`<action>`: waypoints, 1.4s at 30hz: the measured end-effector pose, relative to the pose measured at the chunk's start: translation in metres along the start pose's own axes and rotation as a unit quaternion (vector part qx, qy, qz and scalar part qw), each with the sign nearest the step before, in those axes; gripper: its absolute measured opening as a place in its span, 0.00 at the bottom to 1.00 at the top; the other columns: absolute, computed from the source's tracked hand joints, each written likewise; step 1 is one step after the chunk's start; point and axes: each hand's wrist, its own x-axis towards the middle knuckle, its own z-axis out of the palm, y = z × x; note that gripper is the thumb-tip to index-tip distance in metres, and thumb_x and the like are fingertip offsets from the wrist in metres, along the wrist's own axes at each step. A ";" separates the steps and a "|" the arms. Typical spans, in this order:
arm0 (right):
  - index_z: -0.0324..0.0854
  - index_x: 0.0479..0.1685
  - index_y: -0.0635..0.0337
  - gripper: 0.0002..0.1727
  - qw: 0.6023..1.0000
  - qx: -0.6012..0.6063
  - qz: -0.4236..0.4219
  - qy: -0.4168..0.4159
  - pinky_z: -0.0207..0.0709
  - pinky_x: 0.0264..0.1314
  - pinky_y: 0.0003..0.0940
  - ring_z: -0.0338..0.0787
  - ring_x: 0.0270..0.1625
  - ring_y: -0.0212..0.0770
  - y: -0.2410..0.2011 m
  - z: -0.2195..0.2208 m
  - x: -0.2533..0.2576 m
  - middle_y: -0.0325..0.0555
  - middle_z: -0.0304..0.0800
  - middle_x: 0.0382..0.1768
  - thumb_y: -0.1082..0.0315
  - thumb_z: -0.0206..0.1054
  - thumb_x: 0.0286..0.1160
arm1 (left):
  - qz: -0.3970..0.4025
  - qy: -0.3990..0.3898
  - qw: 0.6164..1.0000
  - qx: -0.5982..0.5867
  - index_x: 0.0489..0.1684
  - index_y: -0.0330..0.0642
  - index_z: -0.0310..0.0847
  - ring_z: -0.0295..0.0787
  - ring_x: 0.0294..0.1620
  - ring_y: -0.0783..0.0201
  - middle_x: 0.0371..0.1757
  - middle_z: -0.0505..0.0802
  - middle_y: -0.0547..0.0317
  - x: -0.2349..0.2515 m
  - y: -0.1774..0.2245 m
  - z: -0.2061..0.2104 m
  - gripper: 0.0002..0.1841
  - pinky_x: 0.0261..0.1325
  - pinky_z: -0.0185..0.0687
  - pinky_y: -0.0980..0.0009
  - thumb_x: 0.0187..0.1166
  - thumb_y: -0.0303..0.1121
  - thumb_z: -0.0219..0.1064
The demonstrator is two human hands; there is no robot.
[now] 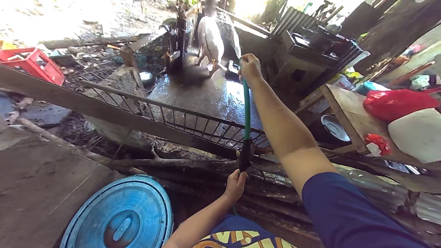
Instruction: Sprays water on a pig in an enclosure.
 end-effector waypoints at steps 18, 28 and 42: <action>0.70 0.76 0.55 0.19 1.000 0.006 0.013 0.010 0.77 0.22 0.31 0.76 0.18 0.35 -0.008 0.005 0.022 0.45 0.78 0.31 0.62 0.48 0.95 | 0.000 -0.003 1.000 -0.009 0.39 0.33 0.82 0.68 0.19 0.82 0.21 0.75 0.72 0.011 0.016 -0.013 0.16 0.28 0.70 0.82 0.88 0.36 0.52; 0.70 0.75 0.56 0.18 0.999 0.006 0.037 -0.016 0.76 0.21 0.30 0.76 0.18 0.35 0.012 0.023 0.028 0.46 0.78 0.33 0.63 0.48 0.95 | -0.027 -0.021 0.999 -0.011 0.41 0.33 0.81 0.70 0.20 0.82 0.21 0.76 0.72 0.008 0.009 -0.016 0.16 0.30 0.71 0.82 0.88 0.36 0.53; 0.69 0.77 0.56 0.19 1.000 0.014 0.004 -0.016 0.77 0.22 0.30 0.76 0.19 0.34 -0.015 0.018 0.027 0.45 0.78 0.34 0.63 0.47 0.95 | -0.010 -0.017 1.000 -0.015 0.41 0.33 0.81 0.70 0.20 0.83 0.21 0.76 0.73 0.020 0.021 -0.025 0.15 0.29 0.71 0.83 0.88 0.35 0.53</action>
